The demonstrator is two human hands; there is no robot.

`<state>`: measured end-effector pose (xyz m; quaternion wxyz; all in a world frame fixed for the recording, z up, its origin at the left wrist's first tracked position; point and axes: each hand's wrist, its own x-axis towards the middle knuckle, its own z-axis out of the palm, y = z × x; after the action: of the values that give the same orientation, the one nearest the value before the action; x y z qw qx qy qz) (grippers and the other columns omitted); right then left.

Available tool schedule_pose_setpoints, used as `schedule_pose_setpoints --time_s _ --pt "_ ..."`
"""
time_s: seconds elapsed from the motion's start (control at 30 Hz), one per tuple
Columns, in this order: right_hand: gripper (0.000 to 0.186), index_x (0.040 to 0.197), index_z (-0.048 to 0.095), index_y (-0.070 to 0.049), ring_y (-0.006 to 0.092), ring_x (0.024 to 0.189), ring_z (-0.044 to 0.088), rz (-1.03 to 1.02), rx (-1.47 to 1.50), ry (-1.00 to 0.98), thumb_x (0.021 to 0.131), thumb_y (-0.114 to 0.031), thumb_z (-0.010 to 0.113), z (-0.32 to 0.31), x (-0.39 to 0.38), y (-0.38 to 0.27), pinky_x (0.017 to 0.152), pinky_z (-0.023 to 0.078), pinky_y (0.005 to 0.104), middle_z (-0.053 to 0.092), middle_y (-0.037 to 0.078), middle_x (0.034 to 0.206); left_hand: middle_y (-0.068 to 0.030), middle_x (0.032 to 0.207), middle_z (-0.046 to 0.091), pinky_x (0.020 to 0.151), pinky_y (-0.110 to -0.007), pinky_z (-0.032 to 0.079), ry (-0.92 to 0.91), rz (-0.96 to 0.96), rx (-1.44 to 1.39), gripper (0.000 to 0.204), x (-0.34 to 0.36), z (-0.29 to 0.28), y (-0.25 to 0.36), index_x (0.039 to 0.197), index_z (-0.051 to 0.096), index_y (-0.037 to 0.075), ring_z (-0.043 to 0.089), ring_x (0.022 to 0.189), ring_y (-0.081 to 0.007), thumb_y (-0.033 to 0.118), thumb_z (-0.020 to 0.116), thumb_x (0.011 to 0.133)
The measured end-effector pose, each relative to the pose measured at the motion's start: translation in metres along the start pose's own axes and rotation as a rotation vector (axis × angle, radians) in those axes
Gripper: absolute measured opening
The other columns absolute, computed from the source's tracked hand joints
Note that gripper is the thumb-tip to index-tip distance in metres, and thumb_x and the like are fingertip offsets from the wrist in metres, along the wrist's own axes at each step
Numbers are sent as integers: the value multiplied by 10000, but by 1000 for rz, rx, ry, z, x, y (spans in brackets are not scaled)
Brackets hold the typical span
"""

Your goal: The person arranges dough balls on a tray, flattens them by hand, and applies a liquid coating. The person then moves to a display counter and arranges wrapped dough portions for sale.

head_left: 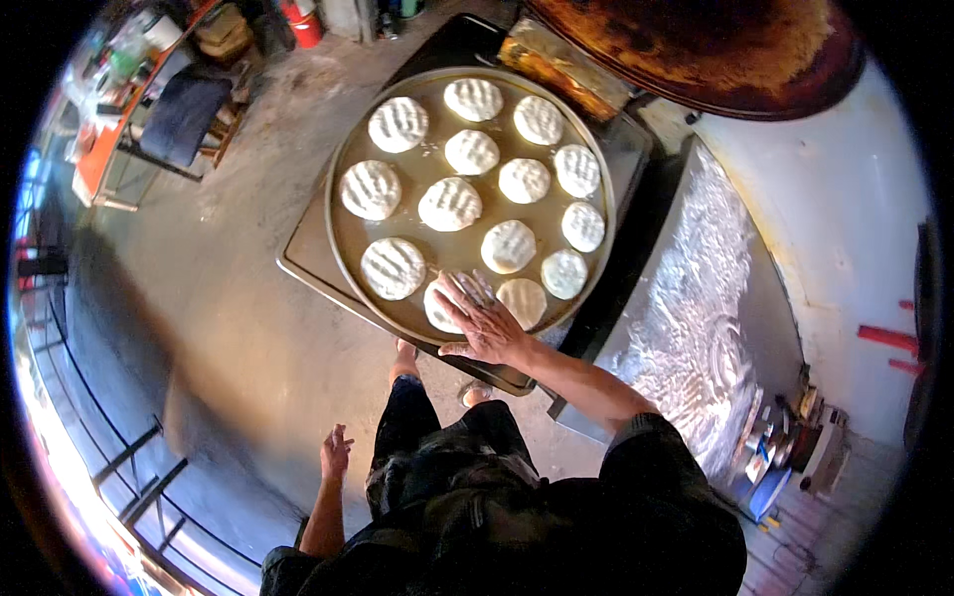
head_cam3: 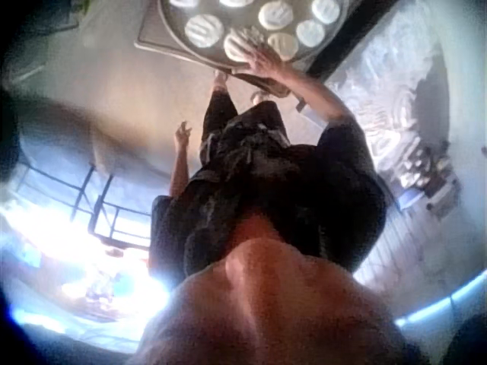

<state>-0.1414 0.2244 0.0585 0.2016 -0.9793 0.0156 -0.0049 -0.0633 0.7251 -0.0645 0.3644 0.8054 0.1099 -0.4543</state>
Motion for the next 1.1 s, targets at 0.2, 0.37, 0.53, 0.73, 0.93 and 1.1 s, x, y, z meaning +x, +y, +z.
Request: schedule_pose_setpoints --time_s 0.2,0.37,0.53,0.73,0.93,1.1 --pt "1049 1543 268 -13 459 1470 238 397 -57 24 820 -674 641 4 -79 18 1189 212 592 170 263 1620 -157 1346 621 794 -355 535 -73 50 51 654 49 -14 22 1381 543 -14 705 974 -252 531 437 1037" --pt "1034 1526 310 -10 434 1472 245 372 -113 21 823 -711 599 2 -84 17 1196 188 594 216 259 1607 -173 1344 617 821 -365 533 -83 112 83 686 59 -13 70 1381 544 -16 701 991 -279 561 426 1030" --pt "1039 1538 291 -26 460 1489 205 594 -70 283 796 -613 721 -17 -100 13 1191 175 618 166 268 1623 -181 1338 616 818 -365 536 -98 105 110 718 64 -17 92 1366 551 -29 701 990 -291 587 443 1013" --pt "856 1589 205 -58 438 1511 146 1292 -355 540 965 -530 554 -21 -269 65 1207 122 571 135 248 1643 -176 1326 625 784 -357 534 -101 74 217 706 77 -22 87 1345 569 -25 705 982 -275 584 457 1008" --pt "878 1592 170 -57 435 1513 142 1451 -400 379 972 -581 504 -2 -347 81 1210 110 578 125 248 1644 -158 1313 639 718 -329 521 -90 103 212 668 81 -11 99 1349 574 -11 709 929 -240 556 461 1014" --pt "927 1563 210 11 427 1502 196 1052 -181 517 912 -449 682 -45 -232 74 1211 122 556 211 266 1617 -159 1336 631 745 -332 521 -154 95 211 653 80 11 98 1356 568 -14 709 939 -231 533 423 1031"
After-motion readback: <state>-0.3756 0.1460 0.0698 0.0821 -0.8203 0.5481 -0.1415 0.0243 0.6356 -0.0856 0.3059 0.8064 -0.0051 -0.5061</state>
